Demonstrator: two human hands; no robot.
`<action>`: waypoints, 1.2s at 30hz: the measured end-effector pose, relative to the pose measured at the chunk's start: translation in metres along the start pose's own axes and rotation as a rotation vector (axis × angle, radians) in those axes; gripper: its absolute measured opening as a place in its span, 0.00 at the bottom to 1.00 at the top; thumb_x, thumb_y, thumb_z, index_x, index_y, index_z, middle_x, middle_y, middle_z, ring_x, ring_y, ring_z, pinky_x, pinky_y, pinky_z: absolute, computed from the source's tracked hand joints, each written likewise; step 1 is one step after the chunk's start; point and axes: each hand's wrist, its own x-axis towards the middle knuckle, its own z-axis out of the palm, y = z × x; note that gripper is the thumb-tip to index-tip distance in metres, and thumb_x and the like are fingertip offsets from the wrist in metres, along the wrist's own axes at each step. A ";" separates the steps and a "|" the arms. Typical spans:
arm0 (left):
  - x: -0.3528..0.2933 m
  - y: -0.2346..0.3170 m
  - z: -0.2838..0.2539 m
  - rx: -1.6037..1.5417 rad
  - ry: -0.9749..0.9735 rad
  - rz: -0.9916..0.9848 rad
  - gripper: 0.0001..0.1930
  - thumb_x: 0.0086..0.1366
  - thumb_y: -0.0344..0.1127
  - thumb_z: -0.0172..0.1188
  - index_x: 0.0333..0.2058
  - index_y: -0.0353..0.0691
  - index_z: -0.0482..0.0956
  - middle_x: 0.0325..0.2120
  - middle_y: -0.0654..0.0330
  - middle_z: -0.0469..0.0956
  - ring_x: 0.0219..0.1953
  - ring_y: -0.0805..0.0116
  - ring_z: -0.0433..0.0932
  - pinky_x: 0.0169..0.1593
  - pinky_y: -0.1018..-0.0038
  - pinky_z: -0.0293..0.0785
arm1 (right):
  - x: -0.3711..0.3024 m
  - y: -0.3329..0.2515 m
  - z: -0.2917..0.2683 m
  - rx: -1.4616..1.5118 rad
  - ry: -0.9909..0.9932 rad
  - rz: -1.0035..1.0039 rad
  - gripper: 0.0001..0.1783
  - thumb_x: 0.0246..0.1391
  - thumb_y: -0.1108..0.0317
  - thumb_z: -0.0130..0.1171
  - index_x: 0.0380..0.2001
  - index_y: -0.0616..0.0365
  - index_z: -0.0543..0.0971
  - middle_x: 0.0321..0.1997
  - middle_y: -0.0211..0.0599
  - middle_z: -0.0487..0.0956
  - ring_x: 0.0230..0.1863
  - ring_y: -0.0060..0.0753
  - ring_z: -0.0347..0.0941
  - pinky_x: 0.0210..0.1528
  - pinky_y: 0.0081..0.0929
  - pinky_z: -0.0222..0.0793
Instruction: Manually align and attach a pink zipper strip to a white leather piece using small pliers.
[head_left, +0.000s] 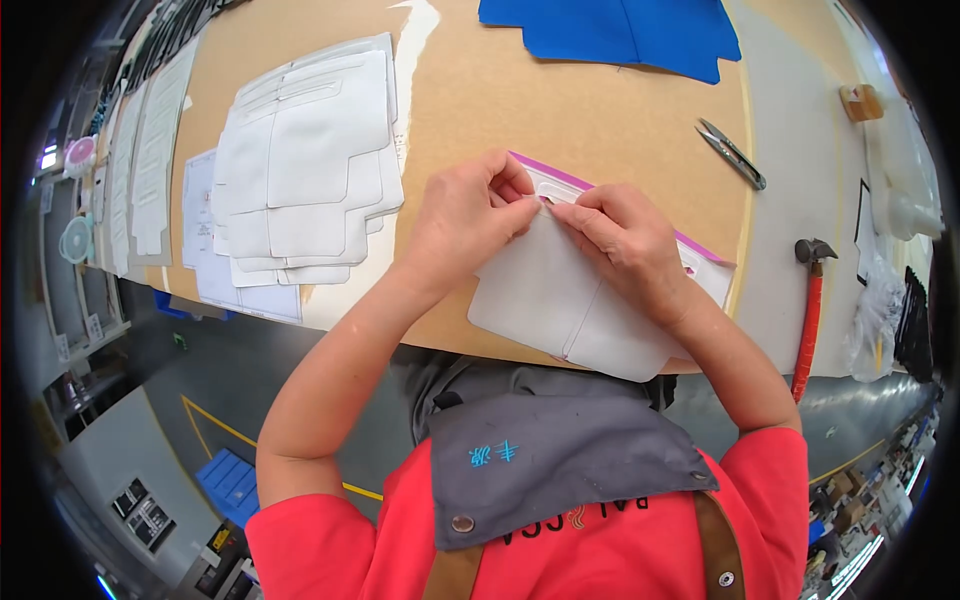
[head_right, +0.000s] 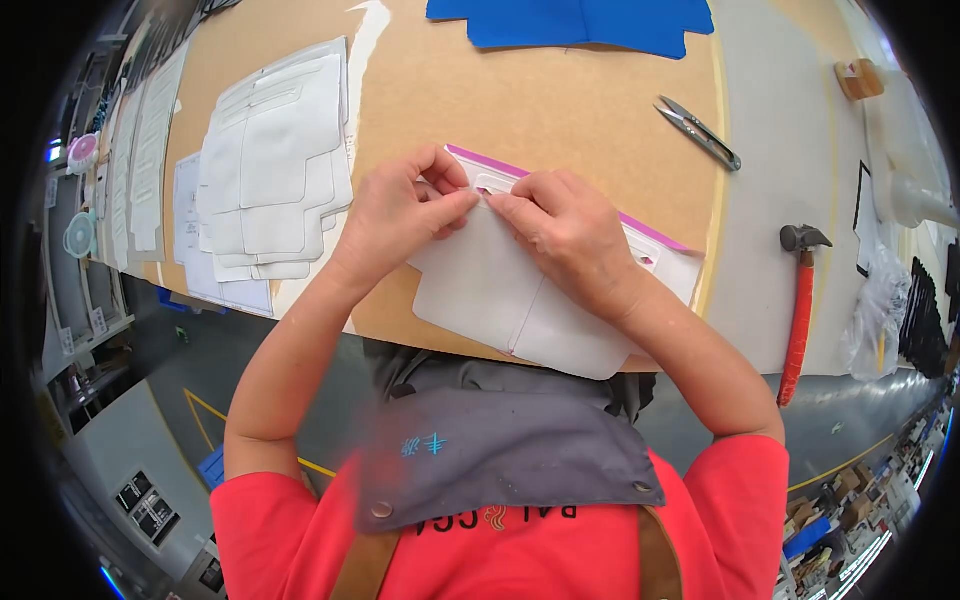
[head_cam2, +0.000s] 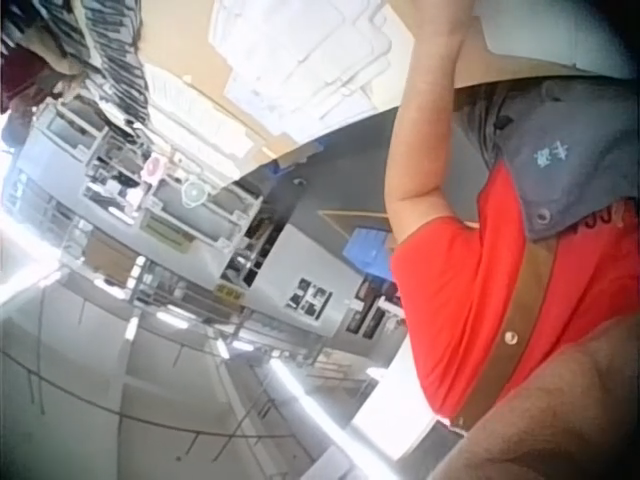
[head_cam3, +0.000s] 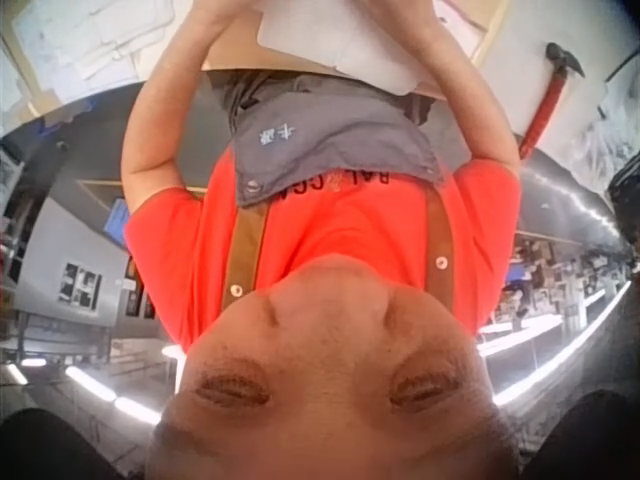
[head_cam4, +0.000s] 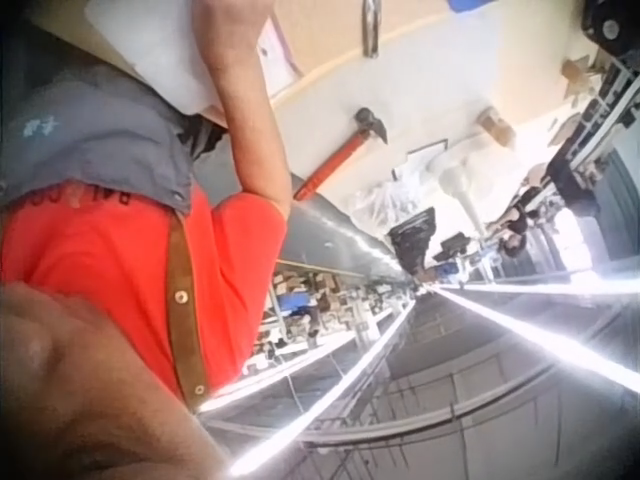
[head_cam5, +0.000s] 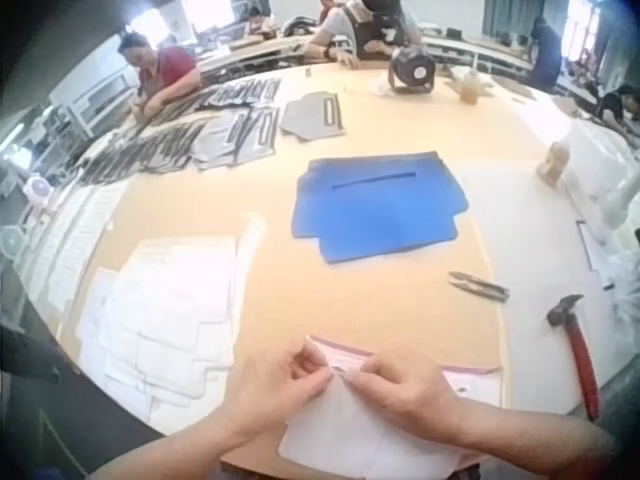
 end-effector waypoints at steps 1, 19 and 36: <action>0.001 0.001 -0.001 0.004 -0.001 -0.002 0.06 0.62 0.30 0.67 0.34 0.35 0.81 0.25 0.63 0.82 0.26 0.79 0.81 0.32 0.79 0.77 | -0.001 0.001 0.000 -0.029 0.002 -0.042 0.15 0.46 0.75 0.66 0.41 0.58 0.85 0.35 0.33 0.79 0.36 0.36 0.76 0.38 0.31 0.76; 0.015 0.014 -0.011 0.023 -0.137 -0.159 0.10 0.62 0.33 0.69 0.35 0.33 0.79 0.28 0.60 0.81 0.32 0.74 0.82 0.36 0.78 0.82 | -0.004 0.005 -0.006 -0.197 -0.086 -0.267 0.22 0.43 0.74 0.62 0.46 0.66 0.82 0.38 0.33 0.76 0.39 0.35 0.73 0.40 0.31 0.75; 0.024 0.025 -0.008 0.006 -0.171 -0.302 0.11 0.59 0.28 0.72 0.30 0.38 0.75 0.25 0.62 0.78 0.30 0.73 0.80 0.34 0.77 0.79 | -0.009 0.006 0.001 -0.259 0.000 -0.337 0.22 0.42 0.74 0.62 0.44 0.70 0.82 0.35 0.34 0.72 0.38 0.34 0.72 0.41 0.30 0.75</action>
